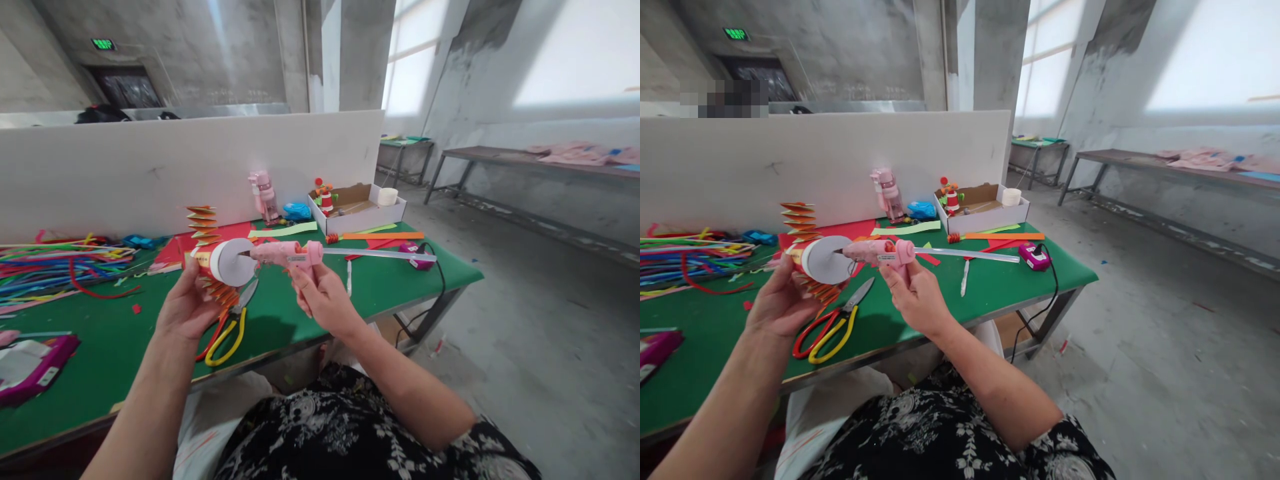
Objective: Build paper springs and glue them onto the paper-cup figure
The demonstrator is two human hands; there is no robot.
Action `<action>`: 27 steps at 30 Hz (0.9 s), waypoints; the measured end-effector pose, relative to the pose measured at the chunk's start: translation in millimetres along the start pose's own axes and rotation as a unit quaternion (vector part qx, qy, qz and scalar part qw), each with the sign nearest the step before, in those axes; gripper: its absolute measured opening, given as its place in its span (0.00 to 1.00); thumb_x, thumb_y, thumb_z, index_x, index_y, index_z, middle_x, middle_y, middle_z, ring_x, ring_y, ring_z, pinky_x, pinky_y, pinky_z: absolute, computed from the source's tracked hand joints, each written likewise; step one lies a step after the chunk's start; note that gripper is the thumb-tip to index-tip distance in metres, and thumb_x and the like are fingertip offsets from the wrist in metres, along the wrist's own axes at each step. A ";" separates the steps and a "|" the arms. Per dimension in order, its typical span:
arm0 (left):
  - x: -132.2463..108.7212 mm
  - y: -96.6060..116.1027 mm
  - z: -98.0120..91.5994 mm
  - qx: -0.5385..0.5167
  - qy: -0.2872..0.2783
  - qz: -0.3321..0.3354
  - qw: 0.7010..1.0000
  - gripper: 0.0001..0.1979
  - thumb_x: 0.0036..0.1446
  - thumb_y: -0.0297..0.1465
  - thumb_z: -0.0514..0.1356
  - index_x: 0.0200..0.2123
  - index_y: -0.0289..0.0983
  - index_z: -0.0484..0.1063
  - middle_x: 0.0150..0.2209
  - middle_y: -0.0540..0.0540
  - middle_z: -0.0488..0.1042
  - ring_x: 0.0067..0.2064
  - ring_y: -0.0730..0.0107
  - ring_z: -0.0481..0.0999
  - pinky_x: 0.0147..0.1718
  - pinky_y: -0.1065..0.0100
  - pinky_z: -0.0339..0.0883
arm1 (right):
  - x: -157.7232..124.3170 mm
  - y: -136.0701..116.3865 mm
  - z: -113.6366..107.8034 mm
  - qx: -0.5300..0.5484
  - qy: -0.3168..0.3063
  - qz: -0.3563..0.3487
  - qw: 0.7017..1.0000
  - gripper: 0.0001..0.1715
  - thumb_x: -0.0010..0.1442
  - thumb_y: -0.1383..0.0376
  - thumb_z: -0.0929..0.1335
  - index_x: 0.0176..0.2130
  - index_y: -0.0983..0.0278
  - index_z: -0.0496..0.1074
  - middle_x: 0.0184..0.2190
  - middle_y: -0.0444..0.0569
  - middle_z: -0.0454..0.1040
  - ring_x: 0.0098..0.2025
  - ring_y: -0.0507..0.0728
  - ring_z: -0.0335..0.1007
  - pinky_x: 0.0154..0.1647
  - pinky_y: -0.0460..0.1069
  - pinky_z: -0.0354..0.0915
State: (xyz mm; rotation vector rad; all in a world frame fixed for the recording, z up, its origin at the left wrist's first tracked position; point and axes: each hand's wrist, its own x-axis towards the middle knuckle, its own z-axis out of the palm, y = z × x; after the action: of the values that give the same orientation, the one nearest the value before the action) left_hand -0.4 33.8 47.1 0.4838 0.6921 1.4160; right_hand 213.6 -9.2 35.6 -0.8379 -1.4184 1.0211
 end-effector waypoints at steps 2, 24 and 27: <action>-0.8 0.3 2.5 0.005 0.005 -0.002 1.000 0.20 0.67 0.38 0.47 0.55 0.38 0.71 0.33 0.41 0.82 0.30 0.59 0.82 0.31 0.59 0.80 | -1.1 0.0 0.3 -0.012 -0.004 -0.004 1.000 0.15 0.64 0.53 0.63 0.39 0.63 0.66 0.20 0.37 0.59 0.17 0.46 0.55 0.17 0.42 0.54; -2.8 0.7 5.5 0.005 0.007 0.003 1.000 0.21 0.67 0.39 0.48 0.57 0.38 0.69 0.35 0.40 0.82 0.32 0.58 0.83 0.31 0.60 0.80 | -0.8 6.1 -0.9 -0.048 0.015 -0.010 0.999 0.17 0.65 0.52 0.62 0.44 0.63 0.67 0.21 0.38 0.60 0.18 0.48 0.56 0.19 0.43 0.54; -3.1 1.2 6.7 0.008 0.009 0.003 1.000 0.22 0.68 0.38 0.47 0.59 0.38 0.67 0.36 0.40 0.82 0.32 0.58 0.82 0.34 0.58 0.80 | -1.0 5.9 -1.3 -0.051 0.013 -0.009 0.999 0.18 0.65 0.52 0.62 0.45 0.63 0.67 0.22 0.38 0.60 0.18 0.47 0.55 0.18 0.43 0.53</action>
State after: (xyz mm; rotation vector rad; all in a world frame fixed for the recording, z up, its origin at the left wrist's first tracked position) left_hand 3.3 31.5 53.2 0.4866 0.7171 1.4227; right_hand 214.6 -7.8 29.8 -0.9086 -1.4627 0.9262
